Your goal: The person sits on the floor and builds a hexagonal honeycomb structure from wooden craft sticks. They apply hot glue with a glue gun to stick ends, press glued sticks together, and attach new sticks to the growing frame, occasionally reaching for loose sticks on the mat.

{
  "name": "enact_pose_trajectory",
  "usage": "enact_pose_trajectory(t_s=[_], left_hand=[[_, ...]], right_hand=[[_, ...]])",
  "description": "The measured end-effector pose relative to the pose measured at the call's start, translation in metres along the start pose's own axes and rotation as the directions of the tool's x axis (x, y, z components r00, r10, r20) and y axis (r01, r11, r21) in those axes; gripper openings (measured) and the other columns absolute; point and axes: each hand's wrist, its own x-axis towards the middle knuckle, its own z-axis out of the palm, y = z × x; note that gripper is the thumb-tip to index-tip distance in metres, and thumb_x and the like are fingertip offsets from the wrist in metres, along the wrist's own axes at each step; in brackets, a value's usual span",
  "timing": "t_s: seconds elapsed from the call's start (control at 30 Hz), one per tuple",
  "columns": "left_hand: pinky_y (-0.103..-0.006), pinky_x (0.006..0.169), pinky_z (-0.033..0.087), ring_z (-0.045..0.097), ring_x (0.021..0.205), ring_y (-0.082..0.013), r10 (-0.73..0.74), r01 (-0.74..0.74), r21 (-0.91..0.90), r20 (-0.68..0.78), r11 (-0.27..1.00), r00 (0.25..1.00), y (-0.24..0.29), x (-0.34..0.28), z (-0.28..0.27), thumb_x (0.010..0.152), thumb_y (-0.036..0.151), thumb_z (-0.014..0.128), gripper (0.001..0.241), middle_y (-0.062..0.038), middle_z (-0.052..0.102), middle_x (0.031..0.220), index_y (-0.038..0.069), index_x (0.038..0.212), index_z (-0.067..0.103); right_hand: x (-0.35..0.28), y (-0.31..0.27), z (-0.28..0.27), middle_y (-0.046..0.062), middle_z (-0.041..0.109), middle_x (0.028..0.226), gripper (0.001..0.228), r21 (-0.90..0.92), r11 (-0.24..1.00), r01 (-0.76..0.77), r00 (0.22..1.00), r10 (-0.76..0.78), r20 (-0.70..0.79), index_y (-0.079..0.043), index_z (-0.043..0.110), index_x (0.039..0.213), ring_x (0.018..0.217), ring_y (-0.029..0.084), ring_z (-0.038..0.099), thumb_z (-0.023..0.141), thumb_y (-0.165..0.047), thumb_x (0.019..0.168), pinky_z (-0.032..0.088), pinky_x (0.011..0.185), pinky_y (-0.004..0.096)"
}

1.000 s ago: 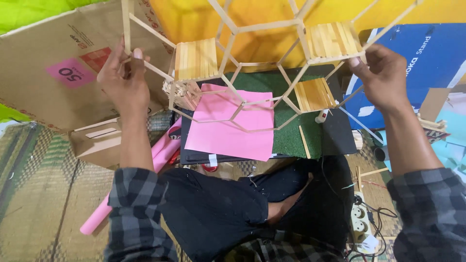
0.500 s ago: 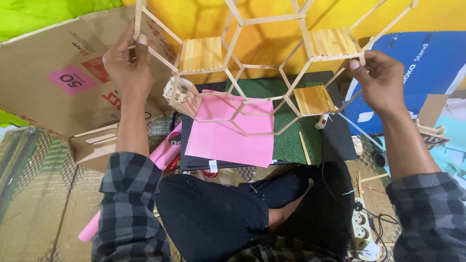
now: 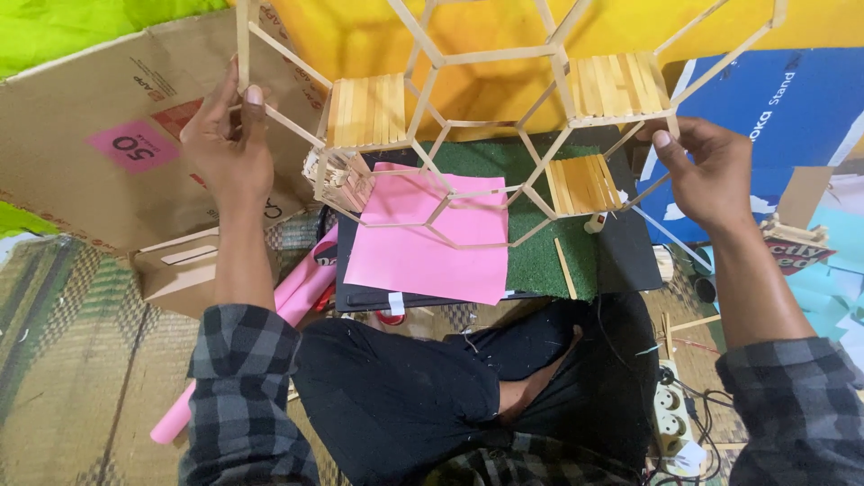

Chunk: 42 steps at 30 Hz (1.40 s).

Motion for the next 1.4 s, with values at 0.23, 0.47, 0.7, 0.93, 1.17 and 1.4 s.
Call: enact_pose_trajectory(t_s=[0.23, 0.47, 0.7, 0.93, 1.17, 1.4], left_hand=[[-0.0258, 0.070, 0.052, 0.061, 0.078, -0.0163, 0.041, -0.040, 0.210, -0.002, 0.977, 0.999, 0.018, -0.011, -0.010, 0.108, -0.004, 0.068, 0.033, -0.011, 0.067, 0.093, -0.001, 0.141, 0.065], [-0.0328, 0.082, 0.057, 0.064, 0.096, -0.0250, 0.168, -0.144, 0.399, -0.027, 0.905, 0.985, 0.050, -0.014, -0.008, 0.093, -0.015, 0.074, 0.057, -0.020, 0.066, 0.118, -0.003, 0.145, 0.056], [-0.0590, 0.135, 0.025, 0.036, 0.161, -0.0309, 0.160, -0.175, 0.615, 0.081, 0.769, 0.984, 0.054, -0.034, 0.004, 0.111, 0.004, 0.070, 0.074, -0.009, 0.034, 0.171, 0.021, 0.166, 0.023], [-0.0491, 0.134, 0.038, 0.039, 0.160, -0.0394, 0.105, -0.148, 0.435, 0.123, 0.888, 0.987, 0.059, -0.015, 0.020, 0.101, -0.012, 0.064, 0.079, -0.018, 0.034, 0.169, 0.015, 0.165, 0.026], [-0.0490, 0.118, 0.046, 0.054, 0.140, -0.0429, 0.243, -0.276, 0.376, 0.133, 0.885, 0.961, 0.049, 0.030, 0.040, 0.100, -0.012, 0.062, 0.055, -0.022, 0.052, 0.151, 0.001, 0.150, 0.042], [-0.0420, 0.071, 0.044, 0.052, 0.081, -0.0294, 0.309, -0.352, 0.361, 0.173, 0.864, 0.935, 0.046, 0.049, 0.053, 0.096, -0.012, 0.064, 0.040, -0.017, 0.056, 0.102, -0.002, 0.133, 0.053]], right_hand=[[-0.014, -0.002, -0.004, 0.013, 0.070, 0.106, 0.014, -0.012, 1.000, -0.028, 1.000, 0.028, -0.005, 0.007, 0.070, 0.126, 0.084, 0.016, 0.056, 0.064, 0.004, 0.114, 0.049, 0.082, 0.031], [-0.022, -0.011, -0.006, 0.012, 0.068, 0.097, 0.010, -0.021, 0.998, -0.052, 0.999, 0.052, 0.011, 0.005, 0.072, 0.121, 0.080, 0.016, 0.052, 0.065, 0.000, 0.115, 0.046, 0.078, 0.031], [-0.026, -0.008, -0.005, 0.019, 0.072, 0.111, 0.013, 0.014, 1.000, -0.016, 1.000, 0.015, 0.022, 0.011, 0.069, 0.123, 0.098, 0.024, 0.068, 0.064, 0.003, 0.113, 0.056, 0.095, 0.036], [-0.008, 0.002, 0.000, 0.019, 0.071, 0.109, 0.015, 0.041, 0.999, -0.021, 1.000, 0.020, 0.021, 0.011, 0.067, 0.125, 0.098, 0.025, 0.068, 0.061, 0.005, 0.114, 0.056, 0.095, 0.035], [0.022, 0.024, 0.008, 0.015, 0.070, 0.108, 0.011, 0.085, 0.996, -0.008, 1.000, 0.008, -0.005, 0.010, 0.064, 0.122, 0.098, 0.020, 0.067, 0.058, 0.001, 0.118, 0.055, 0.093, 0.030], [0.034, 0.031, 0.009, 0.020, 0.070, 0.112, 0.020, -0.017, 1.000, 0.022, 0.999, -0.023, -0.046, 0.014, 0.061, 0.132, 0.098, 0.023, 0.067, 0.061, 0.007, 0.113, 0.054, 0.087, 0.032]])
